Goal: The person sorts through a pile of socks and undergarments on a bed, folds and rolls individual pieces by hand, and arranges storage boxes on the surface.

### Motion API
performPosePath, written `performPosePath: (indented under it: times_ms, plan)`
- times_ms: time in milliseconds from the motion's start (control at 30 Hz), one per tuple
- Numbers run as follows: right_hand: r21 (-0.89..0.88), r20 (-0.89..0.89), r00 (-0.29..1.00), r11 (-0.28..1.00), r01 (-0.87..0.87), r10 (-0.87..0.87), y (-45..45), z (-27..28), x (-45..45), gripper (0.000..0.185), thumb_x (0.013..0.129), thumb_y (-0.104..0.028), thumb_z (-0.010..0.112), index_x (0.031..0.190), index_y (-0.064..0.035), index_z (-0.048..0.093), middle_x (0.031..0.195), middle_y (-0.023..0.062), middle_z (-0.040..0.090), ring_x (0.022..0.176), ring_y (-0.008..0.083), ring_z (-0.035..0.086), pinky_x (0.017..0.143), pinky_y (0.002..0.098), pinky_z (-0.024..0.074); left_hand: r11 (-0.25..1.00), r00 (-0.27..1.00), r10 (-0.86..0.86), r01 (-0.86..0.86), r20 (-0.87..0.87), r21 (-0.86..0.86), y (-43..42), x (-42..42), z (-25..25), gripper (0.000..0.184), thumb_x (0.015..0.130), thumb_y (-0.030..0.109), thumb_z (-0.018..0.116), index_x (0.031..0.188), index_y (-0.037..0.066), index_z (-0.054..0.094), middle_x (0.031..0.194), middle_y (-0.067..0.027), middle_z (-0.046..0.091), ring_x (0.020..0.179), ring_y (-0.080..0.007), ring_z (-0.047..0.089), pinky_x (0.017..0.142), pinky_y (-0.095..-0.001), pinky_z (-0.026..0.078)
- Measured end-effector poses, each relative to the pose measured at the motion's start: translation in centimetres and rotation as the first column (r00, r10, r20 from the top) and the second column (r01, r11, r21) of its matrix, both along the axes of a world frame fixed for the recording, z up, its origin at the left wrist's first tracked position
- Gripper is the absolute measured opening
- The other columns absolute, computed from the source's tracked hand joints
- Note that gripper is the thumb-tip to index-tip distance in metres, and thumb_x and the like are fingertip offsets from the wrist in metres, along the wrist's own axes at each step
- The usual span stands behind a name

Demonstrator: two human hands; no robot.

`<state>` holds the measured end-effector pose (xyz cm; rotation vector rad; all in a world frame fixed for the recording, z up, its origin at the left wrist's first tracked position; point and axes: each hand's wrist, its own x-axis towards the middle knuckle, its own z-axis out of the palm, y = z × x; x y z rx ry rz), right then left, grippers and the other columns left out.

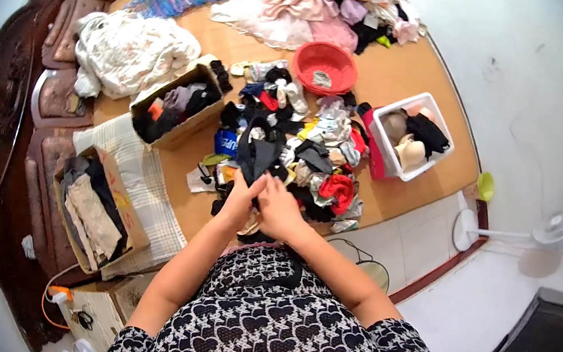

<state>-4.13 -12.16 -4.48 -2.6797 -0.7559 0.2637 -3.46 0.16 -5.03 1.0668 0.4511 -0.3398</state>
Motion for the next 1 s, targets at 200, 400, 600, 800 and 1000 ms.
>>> performPosePath:
  times_ms: [200,400,600,800,1000]
  plan:
    - [0.607,-0.332,0.931,0.79,0.086,0.153,-4.3,0.8,1.1,0.042,0.073,-0.012,0.062,0.115,-0.0076,0.057,0.128,0.0126,0.048,0.114,0.034,0.047,0.096,0.0395,0.0397,0.997,1.0,0.003,-0.003,0.004,0.079,1.0,0.3,-3.1,0.035,0.081,0.01,0.06,0.113,-0.001,0.05,0.098,-0.008,0.06,0.086,-0.0173,0.059,0.075,-0.0299,0.049]
    - [0.266,0.094,0.989,0.955,-0.132,0.11,-8.2,2.9,3.3,0.089,0.057,-0.044,0.077,0.133,-0.0133,0.042,0.135,0.0113,0.043,0.127,0.0288,0.037,0.103,0.047,0.0266,0.906,0.898,-0.421,0.423,0.126,0.008,-1.7,1.2,0.5,0.036,0.089,0.021,0.056,0.118,0.001,0.051,0.109,-0.0041,0.057,0.096,-0.0123,0.055,0.085,-0.0266,0.044]
    - [0.617,-0.752,0.54,0.693,0.374,0.378,-14.0,-0.3,3.2,0.101,0.058,-0.028,0.081,0.14,-0.0059,0.026,0.131,0.0111,0.045,0.12,0.0196,0.041,0.102,0.0313,0.0315,0.739,0.734,-0.666,0.674,0.133,-0.02,-4.8,1.6,0.6,0.043,0.085,0.026,0.062,0.119,0.002,0.048,0.108,-0.0033,0.056,0.098,-0.0119,0.053,0.087,-0.026,0.043]
    - [0.421,-0.885,0.454,0.599,0.681,0.106,-18.1,-1.5,0.2,0.072,0.064,-0.024,0.08,0.123,-0.0022,0.046,0.109,0.0078,0.058,0.098,0.0142,0.054,0.086,0.0283,0.0437,0.715,0.72,-0.693,0.676,0.046,0.18,-9.8,2.3,-0.4,0.05,0.082,0.021,0.065,0.123,0.006,0.041,0.108,-0.0064,0.054,0.097,-0.0154,0.052,0.087,-0.029,0.042]
    - [0.51,-0.521,0.636,0.39,0.767,-0.57,-28.6,-4.0,5.8,0.064,0.066,-0.02,0.077,0.119,0.0004,0.049,0.108,0.0122,0.061,0.098,0.024,0.059,0.086,0.0336,0.0456,0.928,0.937,-0.348,0.343,0.012,0.147,-13.1,5.1,-3.1,0.043,0.085,0.018,0.061,0.121,0.007,0.041,0.115,-0.0086,0.052,0.099,-0.0175,0.055,0.081,-0.0291,0.044]
